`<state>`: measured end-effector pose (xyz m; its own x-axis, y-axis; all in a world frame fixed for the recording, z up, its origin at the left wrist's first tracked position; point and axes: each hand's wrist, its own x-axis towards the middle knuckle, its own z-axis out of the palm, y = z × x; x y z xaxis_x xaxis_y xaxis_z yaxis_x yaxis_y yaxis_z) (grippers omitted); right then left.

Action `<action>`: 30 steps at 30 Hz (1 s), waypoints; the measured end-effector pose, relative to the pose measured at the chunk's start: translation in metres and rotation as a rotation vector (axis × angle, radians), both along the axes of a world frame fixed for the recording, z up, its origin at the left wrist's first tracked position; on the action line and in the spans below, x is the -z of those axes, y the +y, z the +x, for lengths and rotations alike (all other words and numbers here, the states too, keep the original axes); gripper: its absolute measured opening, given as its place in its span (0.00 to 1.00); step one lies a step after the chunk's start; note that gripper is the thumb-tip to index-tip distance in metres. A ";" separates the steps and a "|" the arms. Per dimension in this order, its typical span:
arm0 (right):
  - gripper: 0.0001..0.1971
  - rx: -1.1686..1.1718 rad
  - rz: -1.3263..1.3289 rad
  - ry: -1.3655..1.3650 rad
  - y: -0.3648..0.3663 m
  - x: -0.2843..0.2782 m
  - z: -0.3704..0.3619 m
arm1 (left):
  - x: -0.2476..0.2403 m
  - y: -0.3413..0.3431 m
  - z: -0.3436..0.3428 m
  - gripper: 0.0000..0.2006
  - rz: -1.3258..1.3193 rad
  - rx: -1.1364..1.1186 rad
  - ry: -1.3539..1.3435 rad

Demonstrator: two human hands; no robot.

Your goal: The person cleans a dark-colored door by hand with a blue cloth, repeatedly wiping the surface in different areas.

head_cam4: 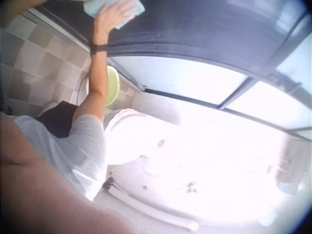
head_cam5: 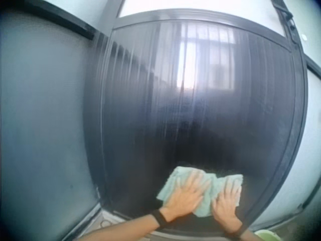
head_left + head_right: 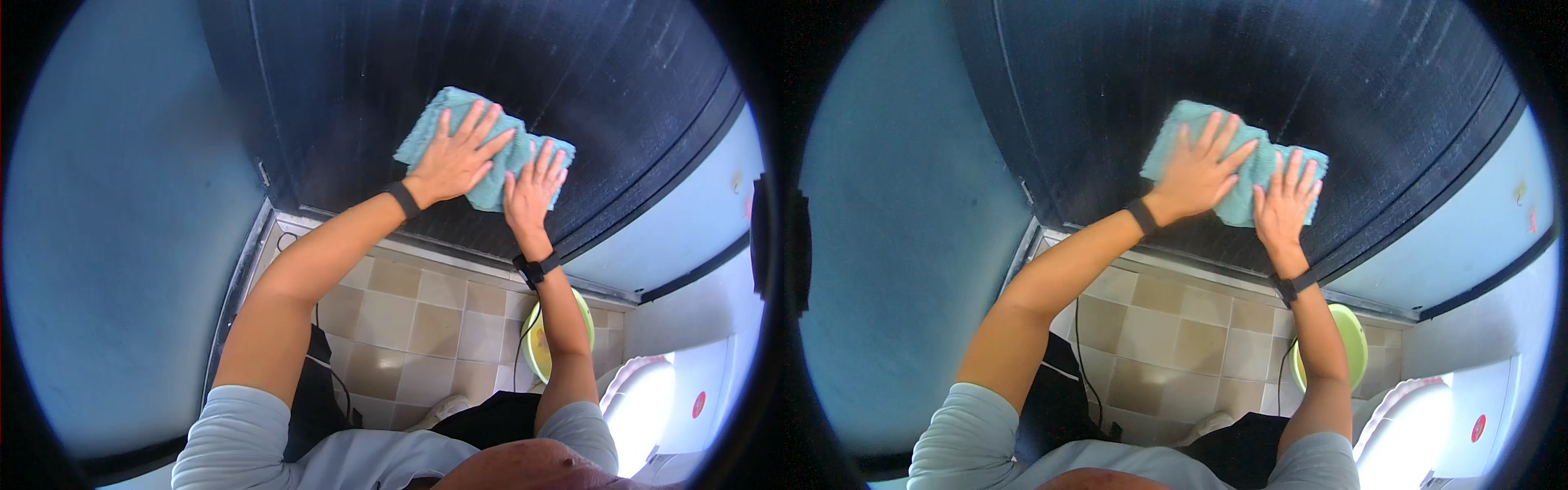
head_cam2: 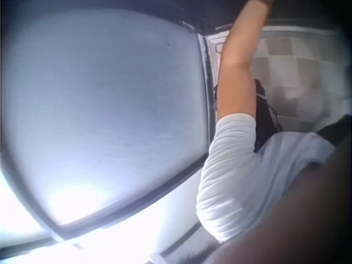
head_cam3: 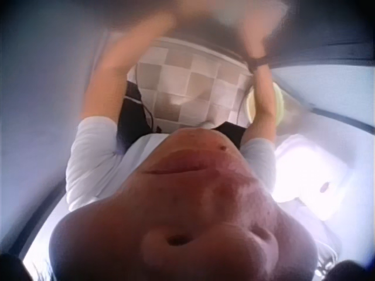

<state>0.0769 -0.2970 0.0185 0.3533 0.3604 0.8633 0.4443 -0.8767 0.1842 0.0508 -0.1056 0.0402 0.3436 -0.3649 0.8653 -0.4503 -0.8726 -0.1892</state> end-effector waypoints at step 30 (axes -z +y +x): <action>0.29 -0.242 0.087 -0.234 0.146 -0.113 -0.013 | -0.053 0.145 -0.002 0.33 -0.228 -0.186 -0.225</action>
